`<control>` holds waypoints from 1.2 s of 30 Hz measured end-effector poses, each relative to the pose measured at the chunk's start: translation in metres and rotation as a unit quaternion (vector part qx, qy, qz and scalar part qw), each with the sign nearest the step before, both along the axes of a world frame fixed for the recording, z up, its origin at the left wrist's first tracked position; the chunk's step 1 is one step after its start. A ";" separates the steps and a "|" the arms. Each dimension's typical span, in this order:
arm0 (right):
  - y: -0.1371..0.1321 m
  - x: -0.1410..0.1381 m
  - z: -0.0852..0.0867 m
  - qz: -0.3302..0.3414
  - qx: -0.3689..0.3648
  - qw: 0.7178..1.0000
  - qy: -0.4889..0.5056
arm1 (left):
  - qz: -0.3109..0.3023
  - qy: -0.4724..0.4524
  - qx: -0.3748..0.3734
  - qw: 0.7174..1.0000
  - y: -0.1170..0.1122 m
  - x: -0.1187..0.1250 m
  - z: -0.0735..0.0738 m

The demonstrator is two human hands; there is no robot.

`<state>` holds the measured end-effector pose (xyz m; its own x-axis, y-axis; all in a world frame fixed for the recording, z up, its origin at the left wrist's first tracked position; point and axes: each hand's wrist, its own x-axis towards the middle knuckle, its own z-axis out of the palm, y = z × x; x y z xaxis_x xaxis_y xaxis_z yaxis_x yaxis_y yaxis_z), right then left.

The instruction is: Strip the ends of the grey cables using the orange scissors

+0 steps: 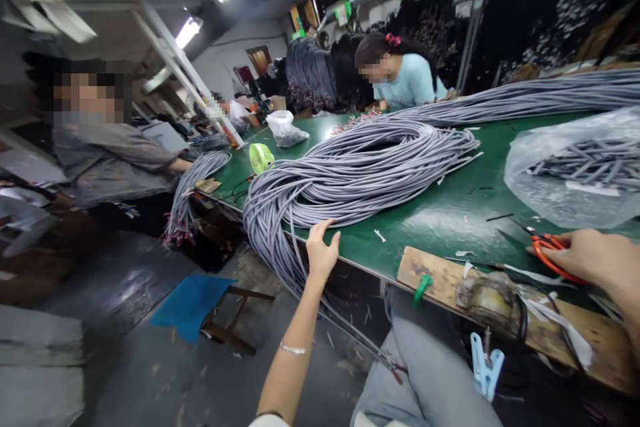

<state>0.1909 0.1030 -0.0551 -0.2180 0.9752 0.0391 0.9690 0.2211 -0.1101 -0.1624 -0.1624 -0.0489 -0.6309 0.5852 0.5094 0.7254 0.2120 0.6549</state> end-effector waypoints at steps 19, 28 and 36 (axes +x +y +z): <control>-0.059 -0.033 0.045 0.311 -0.138 0.925 0.171 | -0.225 0.246 -0.249 0.909 0.005 -0.047 0.033; -0.063 -0.060 0.025 0.387 -0.103 0.898 0.184 | -0.212 0.115 -0.364 0.900 -0.020 -0.032 0.047; -0.061 -0.057 0.020 0.338 -0.037 0.930 0.142 | -0.158 0.043 -0.275 0.947 0.065 0.041 0.052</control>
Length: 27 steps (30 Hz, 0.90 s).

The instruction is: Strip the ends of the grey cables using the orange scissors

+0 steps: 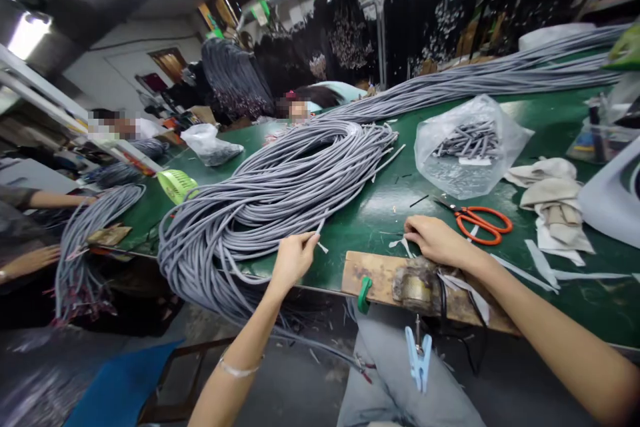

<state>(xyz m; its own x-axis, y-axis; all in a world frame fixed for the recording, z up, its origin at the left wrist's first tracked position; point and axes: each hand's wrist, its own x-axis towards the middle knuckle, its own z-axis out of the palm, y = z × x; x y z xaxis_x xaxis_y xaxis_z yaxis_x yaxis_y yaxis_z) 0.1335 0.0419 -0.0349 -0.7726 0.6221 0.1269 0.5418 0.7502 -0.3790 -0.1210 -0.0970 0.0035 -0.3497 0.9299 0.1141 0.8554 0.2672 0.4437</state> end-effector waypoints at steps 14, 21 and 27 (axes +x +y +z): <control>-0.006 0.000 -0.003 0.005 0.031 1.000 0.001 | -0.007 -0.096 -0.238 0.966 -0.202 -0.032 -0.019; -0.004 0.002 -0.003 -0.031 0.043 0.999 0.003 | 0.017 -0.256 -0.024 0.966 -0.097 0.056 -0.045; -0.004 0.003 0.002 -0.107 0.041 0.992 0.057 | 0.173 -0.188 0.104 0.961 -0.128 0.061 -0.034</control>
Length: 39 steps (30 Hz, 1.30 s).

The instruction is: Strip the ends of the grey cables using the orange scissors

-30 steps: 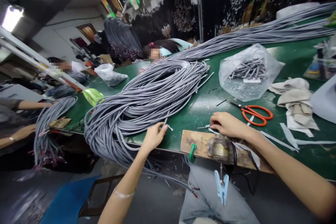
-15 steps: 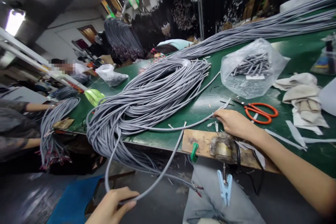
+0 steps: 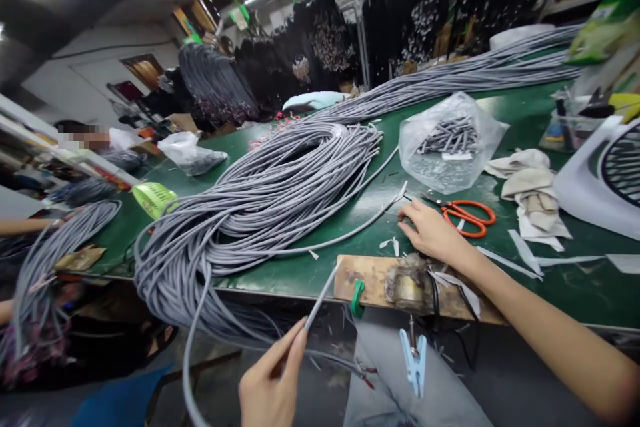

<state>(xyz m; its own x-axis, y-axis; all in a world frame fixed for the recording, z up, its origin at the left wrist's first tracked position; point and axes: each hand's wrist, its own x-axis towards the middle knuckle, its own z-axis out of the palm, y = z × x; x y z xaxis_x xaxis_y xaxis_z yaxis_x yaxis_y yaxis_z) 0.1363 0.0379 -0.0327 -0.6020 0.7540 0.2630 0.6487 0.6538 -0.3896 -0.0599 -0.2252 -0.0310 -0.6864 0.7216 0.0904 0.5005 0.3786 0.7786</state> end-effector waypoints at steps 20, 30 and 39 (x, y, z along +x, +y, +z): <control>0.004 0.015 0.030 -0.077 -0.241 0.791 0.556 | -0.416 0.162 0.150 0.882 0.220 0.063 0.062; -0.001 0.004 0.026 -0.063 -0.288 0.792 0.534 | -0.435 0.202 0.097 0.872 0.222 0.038 0.059; -0.005 0.004 0.030 -0.054 -0.282 0.777 0.560 | -0.432 0.122 0.192 0.873 0.220 0.059 0.039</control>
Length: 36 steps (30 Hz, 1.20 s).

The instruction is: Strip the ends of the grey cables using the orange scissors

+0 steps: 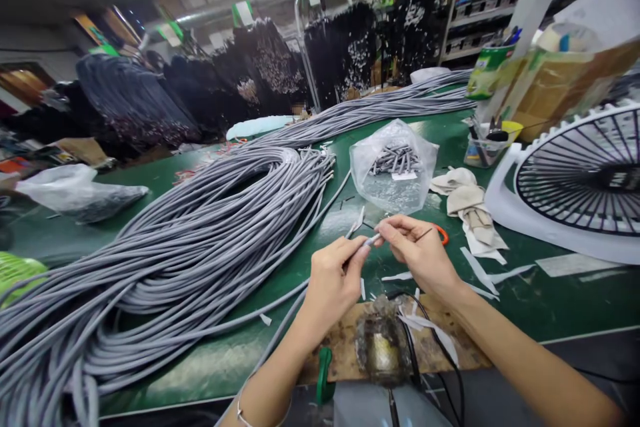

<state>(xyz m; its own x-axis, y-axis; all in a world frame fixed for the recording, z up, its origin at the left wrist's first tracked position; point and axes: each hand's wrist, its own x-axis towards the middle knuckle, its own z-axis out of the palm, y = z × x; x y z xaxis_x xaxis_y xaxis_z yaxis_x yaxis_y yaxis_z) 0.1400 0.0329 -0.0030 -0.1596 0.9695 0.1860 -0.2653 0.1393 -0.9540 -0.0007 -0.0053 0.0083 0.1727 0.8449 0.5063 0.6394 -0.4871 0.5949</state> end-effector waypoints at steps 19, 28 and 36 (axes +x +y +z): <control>-0.014 0.000 -0.002 -0.135 0.256 0.891 -0.351 | 0.096 -0.090 -0.003 0.991 0.000 -0.001 -0.002; -0.015 -0.001 -0.002 -0.142 0.261 0.875 -0.383 | 0.092 -0.076 0.007 0.993 -0.002 -0.001 -0.003; -0.015 -0.001 0.001 0.012 0.128 0.964 -0.234 | 0.044 -0.128 -0.059 0.989 -0.001 -0.004 0.002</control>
<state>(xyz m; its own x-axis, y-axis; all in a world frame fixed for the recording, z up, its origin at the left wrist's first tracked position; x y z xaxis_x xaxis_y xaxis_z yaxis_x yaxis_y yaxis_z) 0.1395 0.0176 -0.0020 -0.3059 0.8966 0.3203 0.1804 0.3849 -0.9051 -0.0048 -0.0064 0.0099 -0.0253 0.9067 0.4211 0.4965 -0.3542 0.7925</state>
